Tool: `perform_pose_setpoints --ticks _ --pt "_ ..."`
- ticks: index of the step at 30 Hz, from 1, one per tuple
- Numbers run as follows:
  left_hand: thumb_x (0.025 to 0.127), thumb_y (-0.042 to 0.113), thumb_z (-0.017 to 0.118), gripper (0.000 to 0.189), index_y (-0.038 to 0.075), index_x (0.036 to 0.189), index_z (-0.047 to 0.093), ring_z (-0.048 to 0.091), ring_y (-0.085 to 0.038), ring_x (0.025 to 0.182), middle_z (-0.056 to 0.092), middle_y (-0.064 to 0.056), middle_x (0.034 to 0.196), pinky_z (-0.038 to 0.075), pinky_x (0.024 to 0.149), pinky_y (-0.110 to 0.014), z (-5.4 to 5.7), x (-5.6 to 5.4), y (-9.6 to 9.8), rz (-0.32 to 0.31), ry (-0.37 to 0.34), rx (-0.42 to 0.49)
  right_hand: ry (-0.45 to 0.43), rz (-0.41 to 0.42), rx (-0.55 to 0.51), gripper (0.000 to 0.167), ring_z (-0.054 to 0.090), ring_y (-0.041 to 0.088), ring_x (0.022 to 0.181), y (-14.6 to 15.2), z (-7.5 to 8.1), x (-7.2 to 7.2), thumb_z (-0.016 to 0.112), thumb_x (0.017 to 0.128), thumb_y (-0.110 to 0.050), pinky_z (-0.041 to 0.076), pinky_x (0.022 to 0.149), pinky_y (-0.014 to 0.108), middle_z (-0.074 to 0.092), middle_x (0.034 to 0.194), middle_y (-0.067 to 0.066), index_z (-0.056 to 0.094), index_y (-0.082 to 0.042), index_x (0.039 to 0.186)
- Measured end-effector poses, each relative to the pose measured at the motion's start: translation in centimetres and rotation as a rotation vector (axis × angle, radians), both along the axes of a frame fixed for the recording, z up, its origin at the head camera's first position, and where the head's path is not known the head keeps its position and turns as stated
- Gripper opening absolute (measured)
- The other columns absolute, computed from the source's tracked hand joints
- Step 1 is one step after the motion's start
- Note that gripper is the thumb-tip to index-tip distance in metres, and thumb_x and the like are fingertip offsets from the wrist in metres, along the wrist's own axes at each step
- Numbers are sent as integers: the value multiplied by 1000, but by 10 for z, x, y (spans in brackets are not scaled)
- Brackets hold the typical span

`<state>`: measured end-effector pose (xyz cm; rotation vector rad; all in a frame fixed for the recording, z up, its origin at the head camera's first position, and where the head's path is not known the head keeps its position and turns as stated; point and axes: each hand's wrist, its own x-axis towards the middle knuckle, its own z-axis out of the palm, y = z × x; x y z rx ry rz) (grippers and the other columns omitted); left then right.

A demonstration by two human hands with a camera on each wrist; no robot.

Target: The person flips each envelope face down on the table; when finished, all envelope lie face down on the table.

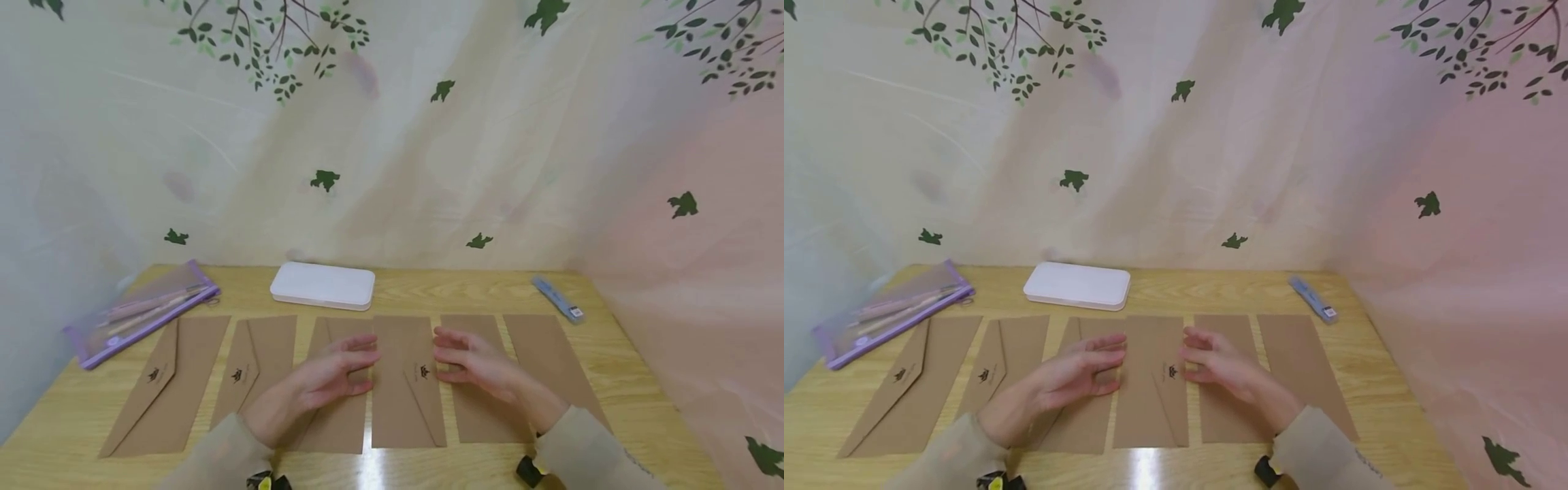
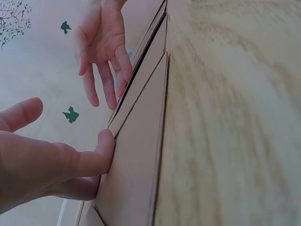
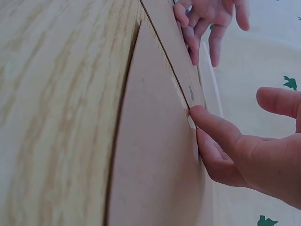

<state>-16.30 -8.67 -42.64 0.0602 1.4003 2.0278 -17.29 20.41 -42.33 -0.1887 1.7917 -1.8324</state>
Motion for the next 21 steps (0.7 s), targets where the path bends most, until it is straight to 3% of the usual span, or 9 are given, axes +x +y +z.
perform_pose_setpoints --ticks 7,12,21 --pt "99 13 61 74 -4 157 17 14 -43 148 11 -27 161 27 117 -61 0 -3 3 10 7 -5 9 3 3 73 27 50 144 1 3 -1 59 103 -14 47 106 49 15 161 34 15 12 156" --pt "100 15 62 73 -3 157 20 26 -39 143 22 -27 158 28 117 -57 1 -5 2 7 18 -46 6 20 -4 73 24 50 145 2 4 1 58 104 -14 45 107 50 14 161 34 14 13 156" --pt "100 15 61 70 1 157 23 47 -31 125 38 -23 146 47 101 -40 8 -6 -2 25 24 -37 25 50 -17 75 20 49 147 4 4 8 60 104 -18 45 107 52 15 161 33 14 11 156"
